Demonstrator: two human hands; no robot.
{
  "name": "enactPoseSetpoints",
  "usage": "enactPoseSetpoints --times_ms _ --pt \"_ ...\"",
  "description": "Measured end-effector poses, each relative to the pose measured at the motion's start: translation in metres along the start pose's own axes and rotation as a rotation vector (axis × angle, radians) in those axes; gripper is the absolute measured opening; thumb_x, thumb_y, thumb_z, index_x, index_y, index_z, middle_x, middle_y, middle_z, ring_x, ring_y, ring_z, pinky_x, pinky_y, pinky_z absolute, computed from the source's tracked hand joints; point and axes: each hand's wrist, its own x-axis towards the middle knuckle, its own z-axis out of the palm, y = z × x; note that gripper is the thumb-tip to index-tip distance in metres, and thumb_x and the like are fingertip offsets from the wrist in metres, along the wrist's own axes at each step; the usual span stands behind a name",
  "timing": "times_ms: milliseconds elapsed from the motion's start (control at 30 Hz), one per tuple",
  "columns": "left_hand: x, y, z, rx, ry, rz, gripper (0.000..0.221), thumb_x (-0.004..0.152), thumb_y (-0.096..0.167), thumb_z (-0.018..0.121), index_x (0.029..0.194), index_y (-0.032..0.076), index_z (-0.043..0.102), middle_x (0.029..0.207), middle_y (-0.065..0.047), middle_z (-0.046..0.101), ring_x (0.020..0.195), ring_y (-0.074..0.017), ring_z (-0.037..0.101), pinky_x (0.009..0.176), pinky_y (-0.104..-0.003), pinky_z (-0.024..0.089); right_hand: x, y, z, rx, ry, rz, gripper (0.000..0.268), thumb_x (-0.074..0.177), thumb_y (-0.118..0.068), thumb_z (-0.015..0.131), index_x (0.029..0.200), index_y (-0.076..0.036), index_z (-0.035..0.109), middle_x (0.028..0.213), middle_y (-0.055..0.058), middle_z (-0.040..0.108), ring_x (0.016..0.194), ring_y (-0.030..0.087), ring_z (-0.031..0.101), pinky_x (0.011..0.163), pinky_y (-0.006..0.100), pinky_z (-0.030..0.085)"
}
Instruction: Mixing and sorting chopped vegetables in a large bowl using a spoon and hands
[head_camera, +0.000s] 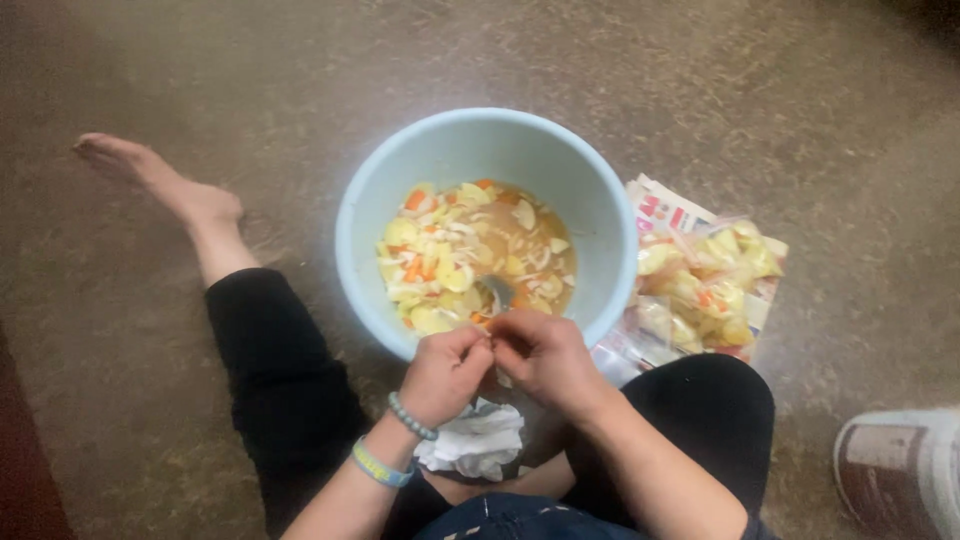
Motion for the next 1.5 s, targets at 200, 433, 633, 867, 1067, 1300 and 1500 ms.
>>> enactPoseSetpoints --times_ms 200,433,633,867,1067,1300,1500 --pt "-0.003 0.002 0.01 -0.01 0.016 0.0 0.021 0.073 0.021 0.051 0.056 0.012 0.059 0.048 -0.004 0.056 0.053 -0.0123 0.054 0.05 -0.026 0.044 0.022 0.001 -0.01 -0.105 0.142 -0.169 0.015 0.065 -0.01 0.059 0.078 -0.015 0.063 0.061 0.007 0.058 0.061 0.026 0.059 0.055 0.034 0.048" --pt "0.017 -0.004 -0.024 0.423 0.15 0.013 0.034 0.07 0.031 0.051 0.048 0.005 0.057 0.05 -0.017 0.056 0.061 -0.0353 0.059 0.05 -0.04 0.045 0.032 0.009 0.004 -0.191 0.029 -0.335 0.031 0.058 -0.003 0.059 0.089 -0.007 0.055 0.06 0.011 0.046 0.062 0.034 0.052 0.057 0.044 0.044" --pt "0.018 0.021 -0.032 0.406 0.485 0.303 0.023 0.057 0.019 0.059 0.076 0.016 0.048 0.065 -0.003 0.053 0.058 -0.0256 0.06 0.051 -0.036 0.049 0.057 0.018 0.006 0.234 -0.019 0.052 0.023 0.061 0.001 0.053 0.081 -0.007 0.056 0.06 0.001 0.038 0.053 0.012 0.045 0.048 0.027 0.045" --pt "0.019 0.018 -0.05 0.465 0.084 0.521 0.02 0.075 0.026 0.058 0.09 0.014 0.052 0.108 -0.007 0.04 0.087 -0.0278 0.056 0.068 -0.036 0.05 0.069 -0.016 -0.007 0.493 -0.153 0.275 0.019 0.064 0.006 0.054 0.083 0.004 0.056 0.063 0.004 0.038 0.055 0.015 0.049 0.048 0.036 0.056" --pt "0.041 -0.003 -0.078 0.145 0.312 0.505 0.012 0.07 0.013 0.068 0.065 0.007 0.058 0.089 -0.006 0.053 0.077 -0.0262 0.061 0.058 -0.025 0.054 0.08 0.004 -0.024 0.221 -0.406 -0.117 0.026 0.067 -0.004 0.063 0.093 -0.001 0.057 0.077 0.013 0.055 0.07 0.027 0.058 0.061 0.043 0.052" --pt "0.037 -0.013 -0.09 0.065 0.548 0.428 0.011 0.064 0.005 0.072 0.07 0.004 0.062 0.09 -0.009 0.053 0.077 -0.0268 0.061 0.058 -0.024 0.055 0.065 0.043 0.01 -0.534 -0.609 -0.415 0.02 0.071 -0.013 0.058 0.088 -0.022 0.058 0.093 0.004 0.049 0.073 0.034 0.058 0.062 0.044 0.051" --pt "0.038 -0.036 -0.079 0.064 0.589 0.412 0.012 0.063 0.004 0.072 0.068 0.005 0.062 0.091 -0.009 0.056 0.072 -0.0261 0.062 0.057 -0.025 0.055 0.12 0.07 -0.012 -0.304 0.125 0.062 0.036 0.086 -0.031 0.045 0.067 -0.005 0.062 0.051 0.014 0.054 0.057 0.034 0.058 0.049 0.04 0.041"
